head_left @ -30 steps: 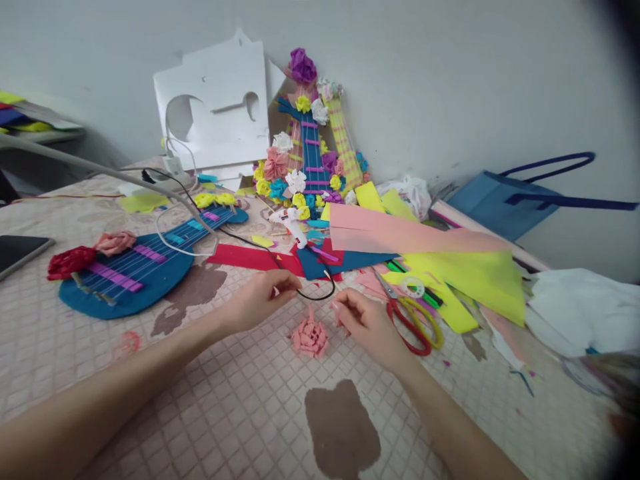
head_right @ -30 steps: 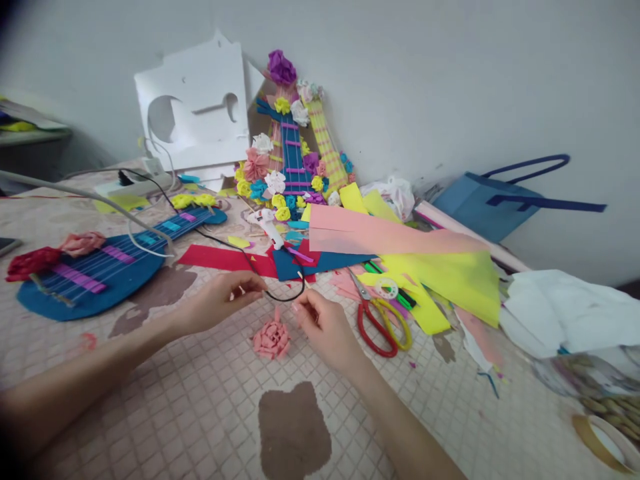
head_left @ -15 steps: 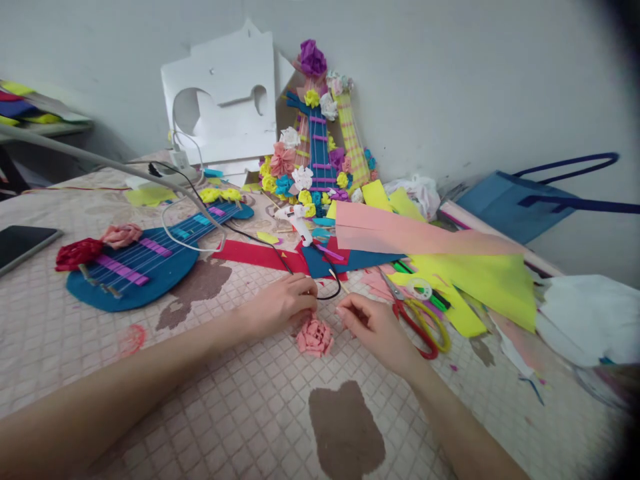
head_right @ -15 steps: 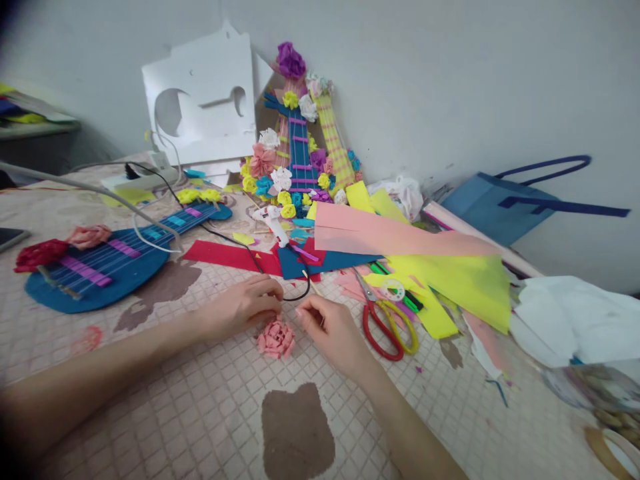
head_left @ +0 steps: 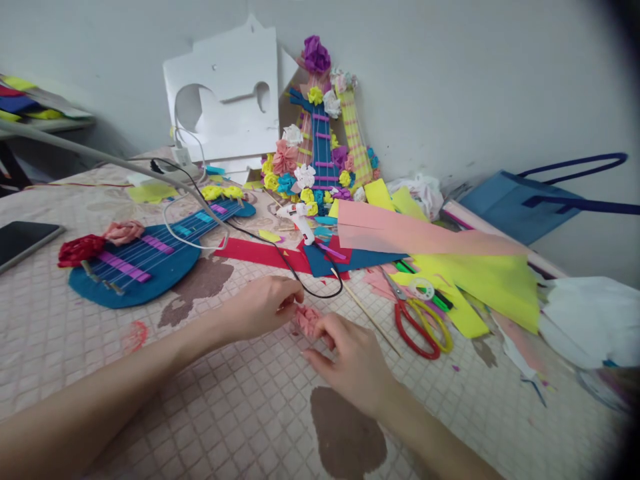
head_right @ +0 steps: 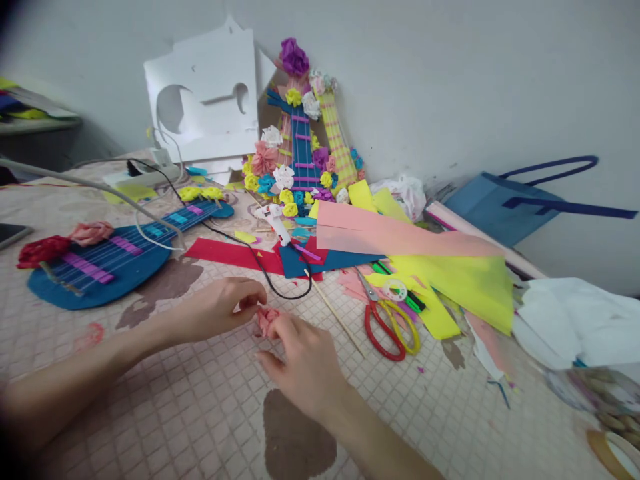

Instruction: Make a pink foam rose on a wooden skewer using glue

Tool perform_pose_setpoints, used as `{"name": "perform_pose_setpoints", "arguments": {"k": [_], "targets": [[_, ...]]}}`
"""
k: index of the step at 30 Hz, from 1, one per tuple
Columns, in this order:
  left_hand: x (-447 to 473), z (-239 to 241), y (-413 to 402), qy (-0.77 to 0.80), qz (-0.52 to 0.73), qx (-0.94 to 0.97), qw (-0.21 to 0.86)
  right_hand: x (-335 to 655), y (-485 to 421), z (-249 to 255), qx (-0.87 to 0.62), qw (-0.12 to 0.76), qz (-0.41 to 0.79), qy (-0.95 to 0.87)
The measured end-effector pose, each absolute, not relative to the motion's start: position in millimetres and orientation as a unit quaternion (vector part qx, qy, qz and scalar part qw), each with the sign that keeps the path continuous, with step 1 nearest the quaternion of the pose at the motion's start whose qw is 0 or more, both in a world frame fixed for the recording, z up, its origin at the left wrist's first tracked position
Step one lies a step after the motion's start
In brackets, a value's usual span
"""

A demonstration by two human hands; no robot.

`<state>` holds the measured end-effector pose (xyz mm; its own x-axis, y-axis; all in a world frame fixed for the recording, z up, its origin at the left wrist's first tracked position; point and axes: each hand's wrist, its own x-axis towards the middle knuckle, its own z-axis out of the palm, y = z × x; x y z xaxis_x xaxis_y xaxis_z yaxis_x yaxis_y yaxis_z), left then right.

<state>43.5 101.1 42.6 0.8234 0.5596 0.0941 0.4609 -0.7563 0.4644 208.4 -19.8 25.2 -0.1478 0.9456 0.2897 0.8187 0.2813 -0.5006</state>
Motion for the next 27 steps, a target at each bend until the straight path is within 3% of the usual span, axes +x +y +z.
{"name": "perform_pose_setpoints", "arguments": {"k": [8, 17, 21, 27], "targets": [[42.2, 44.4, 96.6, 0.253, 0.113, 0.906, 0.319, 214.0, -15.0, 20.0, -0.624, 0.166, -0.003, -0.764], [47.6, 38.9, 75.9, 0.205, 0.111, 0.893, 0.384, 246.0, -15.4, 36.0, -0.642, 0.070, 0.064, -0.761], [47.3, 41.3, 75.2, 0.211, 0.075, 0.893, 0.391, 263.9, -15.6, 43.9, -0.648, 0.103, 0.126, -0.745], [43.2, 48.6, 82.7, 0.194, 0.056, 0.920, 0.336, 287.2, -2.6, 28.4, -0.699, 0.179, 0.016, -0.692]]}}
